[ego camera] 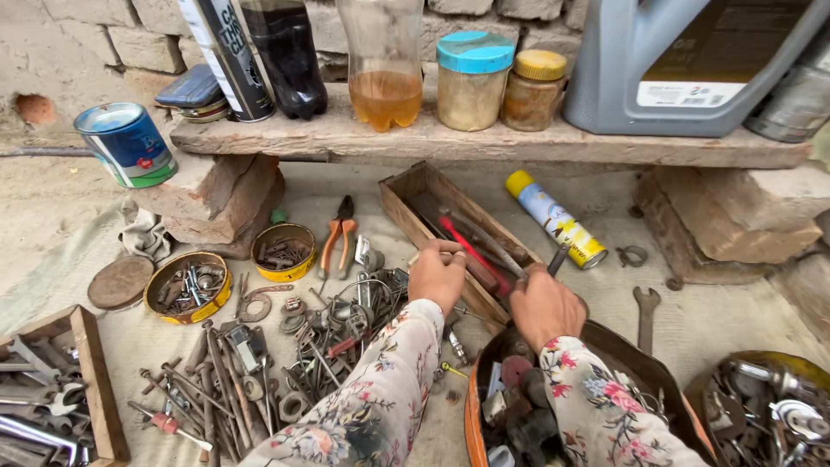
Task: The recorder is sorting through a large collection of old metal tools and various hardware items on a ground cloth.
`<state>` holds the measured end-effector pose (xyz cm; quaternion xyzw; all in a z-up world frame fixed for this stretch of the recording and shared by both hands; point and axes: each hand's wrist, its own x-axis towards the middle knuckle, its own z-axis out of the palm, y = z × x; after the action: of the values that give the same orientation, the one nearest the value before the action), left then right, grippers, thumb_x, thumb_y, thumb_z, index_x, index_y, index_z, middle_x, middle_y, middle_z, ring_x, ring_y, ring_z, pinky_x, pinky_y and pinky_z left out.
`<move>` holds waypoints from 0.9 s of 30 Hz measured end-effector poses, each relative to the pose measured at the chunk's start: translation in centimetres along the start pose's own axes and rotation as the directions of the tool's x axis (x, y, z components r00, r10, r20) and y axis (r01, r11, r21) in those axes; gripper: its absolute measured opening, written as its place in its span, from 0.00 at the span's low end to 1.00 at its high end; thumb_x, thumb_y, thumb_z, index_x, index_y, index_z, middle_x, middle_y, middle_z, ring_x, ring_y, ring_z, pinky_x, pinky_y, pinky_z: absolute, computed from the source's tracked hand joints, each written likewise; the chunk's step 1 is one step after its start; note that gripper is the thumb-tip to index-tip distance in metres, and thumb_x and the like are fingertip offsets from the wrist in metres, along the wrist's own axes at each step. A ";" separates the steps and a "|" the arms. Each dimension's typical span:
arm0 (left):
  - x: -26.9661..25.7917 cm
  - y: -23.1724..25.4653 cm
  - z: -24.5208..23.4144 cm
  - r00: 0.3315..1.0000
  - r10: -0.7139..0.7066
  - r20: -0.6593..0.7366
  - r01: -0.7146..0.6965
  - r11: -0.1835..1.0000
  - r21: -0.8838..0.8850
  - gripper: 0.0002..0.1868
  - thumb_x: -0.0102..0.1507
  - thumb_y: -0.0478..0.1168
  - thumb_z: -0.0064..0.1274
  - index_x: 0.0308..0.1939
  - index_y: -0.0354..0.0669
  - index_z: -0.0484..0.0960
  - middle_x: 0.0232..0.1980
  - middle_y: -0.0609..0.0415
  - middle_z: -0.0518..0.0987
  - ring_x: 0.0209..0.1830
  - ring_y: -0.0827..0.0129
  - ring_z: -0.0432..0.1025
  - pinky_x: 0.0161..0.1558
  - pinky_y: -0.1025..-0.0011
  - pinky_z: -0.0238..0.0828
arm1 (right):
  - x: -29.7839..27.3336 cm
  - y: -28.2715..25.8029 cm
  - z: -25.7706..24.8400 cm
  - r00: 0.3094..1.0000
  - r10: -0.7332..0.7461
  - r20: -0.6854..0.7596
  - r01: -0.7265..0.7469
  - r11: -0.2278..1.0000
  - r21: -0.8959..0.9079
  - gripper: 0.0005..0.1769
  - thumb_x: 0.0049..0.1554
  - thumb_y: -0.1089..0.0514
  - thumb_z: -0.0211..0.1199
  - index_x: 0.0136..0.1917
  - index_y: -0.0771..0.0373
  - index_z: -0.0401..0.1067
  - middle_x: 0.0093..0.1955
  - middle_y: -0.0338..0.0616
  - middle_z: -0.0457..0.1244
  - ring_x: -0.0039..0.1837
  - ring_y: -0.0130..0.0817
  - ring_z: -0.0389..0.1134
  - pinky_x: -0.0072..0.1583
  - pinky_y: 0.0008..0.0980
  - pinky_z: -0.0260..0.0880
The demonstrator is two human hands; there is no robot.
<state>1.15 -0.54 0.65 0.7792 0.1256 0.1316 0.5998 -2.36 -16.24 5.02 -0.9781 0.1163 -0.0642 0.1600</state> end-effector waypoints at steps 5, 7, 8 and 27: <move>0.9 -1.8 0.4 0.997 -0.054 0.062 0.049 0.996 0.076 0.14 0.61 0.44 0.55 0.49 0.47 0.83 0.46 0.50 0.87 0.48 0.59 0.81 0.54 0.64 0.74 | 2.3 -2.1 3.2 0.986 -0.166 -0.005 0.166 0.982 0.090 0.23 0.55 0.57 0.56 0.65 0.56 0.70 0.56 0.58 0.68 0.59 0.57 0.70 0.60 0.53 0.67; 1.0 -2.2 -0.1 0.995 -0.064 0.073 0.056 0.993 0.107 0.14 0.61 0.44 0.55 0.49 0.47 0.83 0.46 0.50 0.87 0.49 0.59 0.81 0.54 0.64 0.74 | 3.6 -2.6 4.6 0.983 -0.183 -0.007 0.183 0.979 0.090 0.25 0.54 0.60 0.57 0.66 0.56 0.70 0.59 0.59 0.67 0.60 0.57 0.69 0.61 0.52 0.67; 1.0 -2.4 -0.2 0.993 -0.072 0.093 0.060 0.990 0.128 0.14 0.61 0.44 0.55 0.49 0.48 0.83 0.46 0.50 0.87 0.49 0.59 0.80 0.54 0.64 0.73 | 4.3 -2.4 5.5 0.975 -0.215 -0.047 0.219 0.972 0.090 0.24 0.55 0.61 0.57 0.65 0.56 0.70 0.60 0.58 0.67 0.61 0.57 0.68 0.61 0.51 0.67; -7.9 -11.3 -11.6 0.951 -0.276 -0.141 0.290 0.952 0.093 0.15 0.59 0.44 0.59 0.49 0.48 0.85 0.46 0.49 0.87 0.49 0.60 0.80 0.55 0.65 0.72 | -13.8 -6.0 5.1 0.856 -0.480 -0.193 0.514 0.831 0.213 0.10 0.53 0.62 0.61 0.48 0.57 0.78 0.54 0.48 0.67 0.62 0.50 0.64 0.63 0.48 0.61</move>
<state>-10.79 9.90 -7.86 0.7758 0.2812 0.0859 0.5583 -13.62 -5.72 0.96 -0.9389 -0.1417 -0.1823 0.2553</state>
